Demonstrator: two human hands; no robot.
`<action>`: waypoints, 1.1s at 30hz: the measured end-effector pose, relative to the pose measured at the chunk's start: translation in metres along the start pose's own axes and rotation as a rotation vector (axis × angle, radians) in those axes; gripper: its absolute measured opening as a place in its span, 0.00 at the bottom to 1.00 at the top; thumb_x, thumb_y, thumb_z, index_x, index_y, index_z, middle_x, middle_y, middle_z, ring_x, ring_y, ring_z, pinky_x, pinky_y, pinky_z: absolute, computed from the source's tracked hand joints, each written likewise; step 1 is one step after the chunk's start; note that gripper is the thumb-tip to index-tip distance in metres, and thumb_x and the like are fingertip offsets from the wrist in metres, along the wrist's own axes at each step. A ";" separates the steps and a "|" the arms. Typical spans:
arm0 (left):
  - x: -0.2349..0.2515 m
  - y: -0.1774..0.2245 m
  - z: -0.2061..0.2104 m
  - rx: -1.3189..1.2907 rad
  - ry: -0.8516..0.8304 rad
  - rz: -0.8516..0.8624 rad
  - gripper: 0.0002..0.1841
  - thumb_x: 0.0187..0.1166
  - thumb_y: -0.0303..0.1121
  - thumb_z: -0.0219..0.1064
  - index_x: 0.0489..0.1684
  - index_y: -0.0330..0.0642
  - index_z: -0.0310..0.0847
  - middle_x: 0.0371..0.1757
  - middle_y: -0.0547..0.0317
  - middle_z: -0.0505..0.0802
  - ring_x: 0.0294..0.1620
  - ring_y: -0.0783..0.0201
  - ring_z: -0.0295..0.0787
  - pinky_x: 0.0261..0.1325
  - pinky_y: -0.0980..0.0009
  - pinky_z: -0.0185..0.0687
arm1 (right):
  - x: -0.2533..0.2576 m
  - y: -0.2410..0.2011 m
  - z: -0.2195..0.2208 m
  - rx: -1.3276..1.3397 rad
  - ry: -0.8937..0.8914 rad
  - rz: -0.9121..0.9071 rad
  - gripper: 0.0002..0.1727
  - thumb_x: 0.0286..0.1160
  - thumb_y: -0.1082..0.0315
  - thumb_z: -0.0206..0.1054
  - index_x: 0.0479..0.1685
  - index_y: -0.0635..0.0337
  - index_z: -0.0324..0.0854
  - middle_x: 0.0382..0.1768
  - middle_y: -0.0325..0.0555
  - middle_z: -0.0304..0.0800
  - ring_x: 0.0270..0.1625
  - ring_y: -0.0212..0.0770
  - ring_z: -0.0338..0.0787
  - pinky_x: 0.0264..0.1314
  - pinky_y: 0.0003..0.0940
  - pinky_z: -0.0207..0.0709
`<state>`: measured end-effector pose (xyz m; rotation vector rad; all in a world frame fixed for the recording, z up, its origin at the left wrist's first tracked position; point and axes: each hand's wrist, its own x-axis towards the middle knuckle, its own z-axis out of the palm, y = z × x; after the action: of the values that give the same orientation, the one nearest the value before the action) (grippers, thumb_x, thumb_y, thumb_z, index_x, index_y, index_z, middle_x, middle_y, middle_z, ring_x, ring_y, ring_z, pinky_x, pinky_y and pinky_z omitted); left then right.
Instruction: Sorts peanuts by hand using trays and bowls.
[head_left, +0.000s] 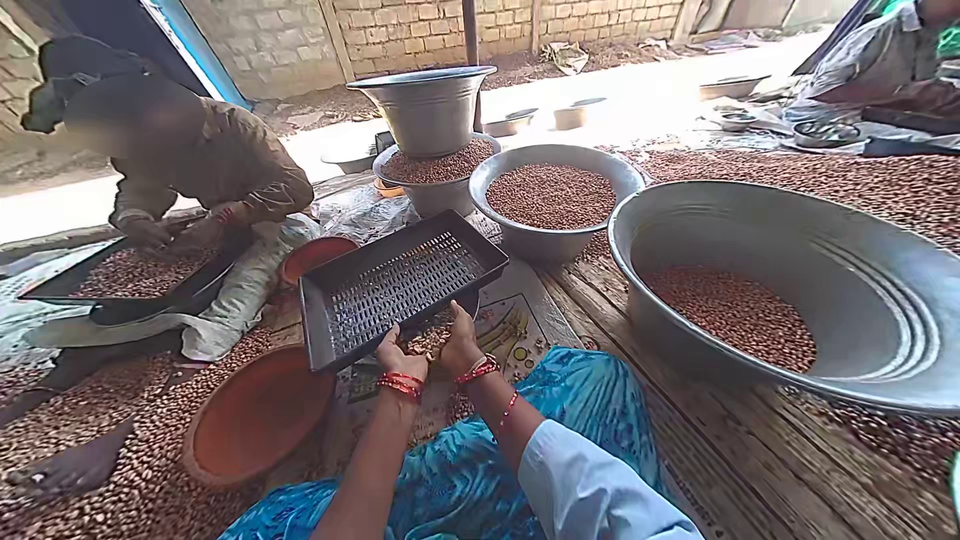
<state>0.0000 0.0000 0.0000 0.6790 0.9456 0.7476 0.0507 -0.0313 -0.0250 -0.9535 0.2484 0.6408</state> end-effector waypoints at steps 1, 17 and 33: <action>0.010 -0.002 -0.017 -0.040 -0.069 0.010 0.29 0.94 0.39 0.45 0.92 0.39 0.47 0.92 0.40 0.56 0.89 0.43 0.57 0.81 0.38 0.59 | 0.001 0.000 -0.008 -0.080 -0.038 -0.061 0.29 0.97 0.59 0.47 0.90 0.63 0.57 0.86 0.63 0.64 0.83 0.55 0.69 0.80 0.56 0.65; -0.022 0.000 -0.117 0.003 -0.166 0.115 0.17 0.91 0.24 0.42 0.70 0.37 0.70 0.43 0.56 0.87 0.35 0.65 0.89 0.41 0.71 0.85 | -0.103 -0.011 -0.068 -2.240 -0.514 0.097 0.29 0.95 0.57 0.50 0.79 0.76 0.70 0.84 0.74 0.67 0.87 0.70 0.67 0.85 0.68 0.57; 0.044 -0.075 -0.156 1.648 -0.979 0.170 0.19 0.92 0.25 0.49 0.71 0.30 0.81 0.71 0.35 0.87 0.77 0.43 0.80 0.86 0.52 0.64 | -0.096 0.066 -0.106 -2.442 -0.654 0.043 0.18 0.88 0.75 0.54 0.67 0.81 0.76 0.70 0.78 0.79 0.76 0.75 0.77 0.74 0.77 0.63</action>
<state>-0.1019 0.0216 -0.1444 2.2899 0.3772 -0.4711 -0.0570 -0.1297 -0.0848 -2.8516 -1.5224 1.1177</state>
